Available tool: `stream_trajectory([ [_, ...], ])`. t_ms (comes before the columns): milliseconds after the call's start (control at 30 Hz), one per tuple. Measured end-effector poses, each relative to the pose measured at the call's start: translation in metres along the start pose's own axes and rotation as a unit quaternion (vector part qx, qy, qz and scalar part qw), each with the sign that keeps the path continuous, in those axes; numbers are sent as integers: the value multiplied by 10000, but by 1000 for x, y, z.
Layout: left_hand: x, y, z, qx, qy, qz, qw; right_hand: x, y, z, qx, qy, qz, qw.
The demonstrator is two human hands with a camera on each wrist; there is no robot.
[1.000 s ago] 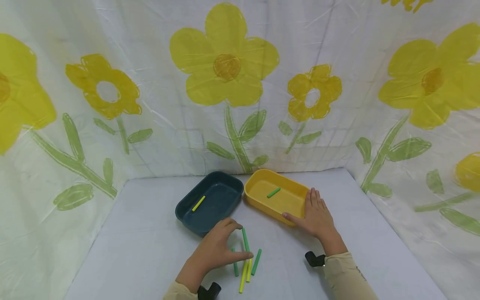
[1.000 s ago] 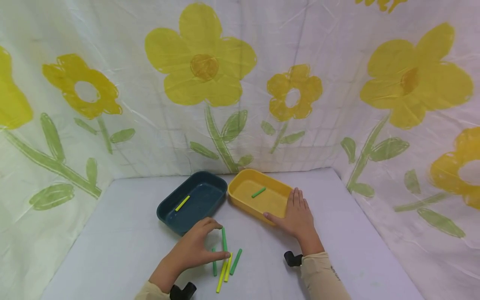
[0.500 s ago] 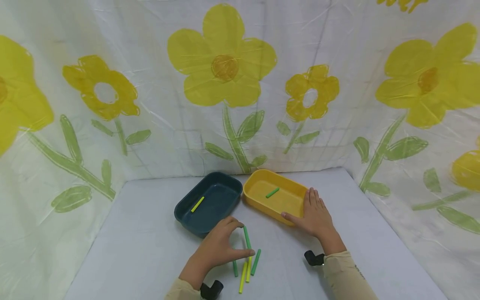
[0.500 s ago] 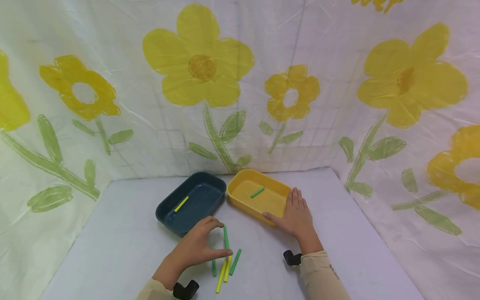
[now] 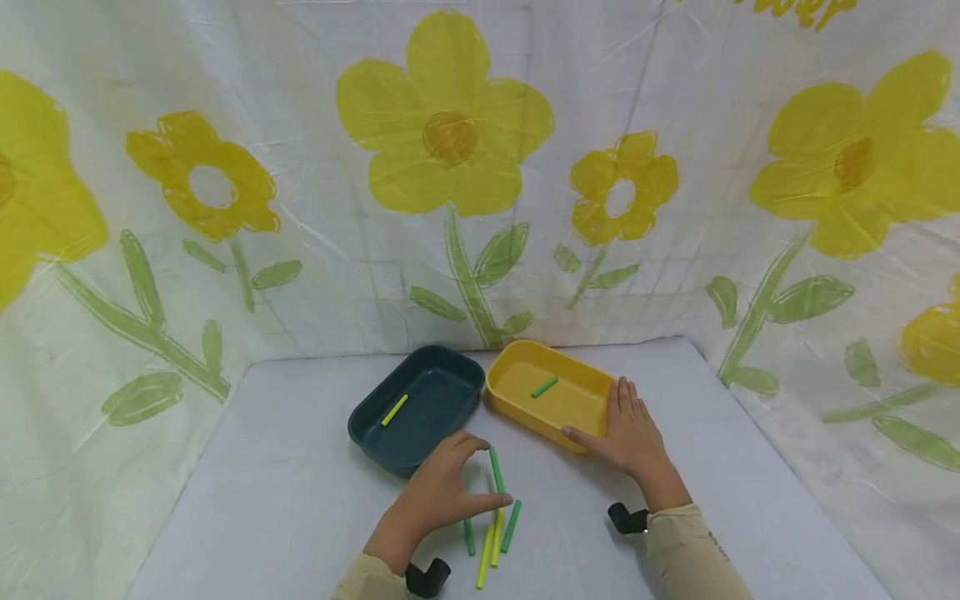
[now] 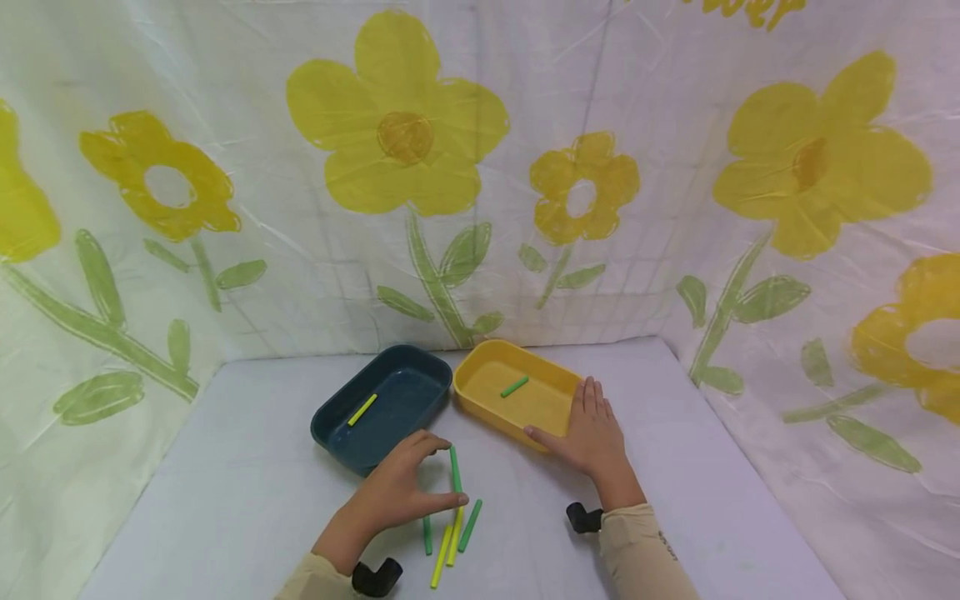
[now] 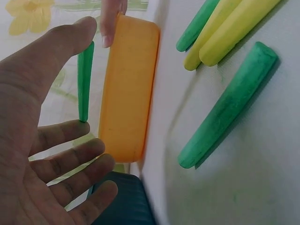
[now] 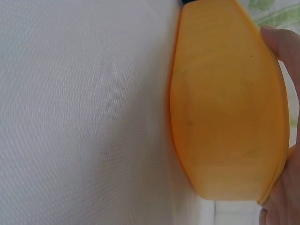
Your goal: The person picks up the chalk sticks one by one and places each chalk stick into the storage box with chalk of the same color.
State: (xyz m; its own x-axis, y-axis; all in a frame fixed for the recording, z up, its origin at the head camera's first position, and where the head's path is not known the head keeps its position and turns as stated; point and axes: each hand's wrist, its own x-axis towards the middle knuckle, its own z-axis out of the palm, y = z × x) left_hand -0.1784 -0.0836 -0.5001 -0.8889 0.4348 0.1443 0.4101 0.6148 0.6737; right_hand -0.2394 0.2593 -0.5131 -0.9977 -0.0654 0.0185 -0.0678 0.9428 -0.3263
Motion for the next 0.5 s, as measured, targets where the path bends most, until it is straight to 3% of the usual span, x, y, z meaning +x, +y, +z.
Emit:
stream_trajectory([
  [500,11,-1,6,-24,39,-15,10000,0,0,1,-37,30,8,10000],
])
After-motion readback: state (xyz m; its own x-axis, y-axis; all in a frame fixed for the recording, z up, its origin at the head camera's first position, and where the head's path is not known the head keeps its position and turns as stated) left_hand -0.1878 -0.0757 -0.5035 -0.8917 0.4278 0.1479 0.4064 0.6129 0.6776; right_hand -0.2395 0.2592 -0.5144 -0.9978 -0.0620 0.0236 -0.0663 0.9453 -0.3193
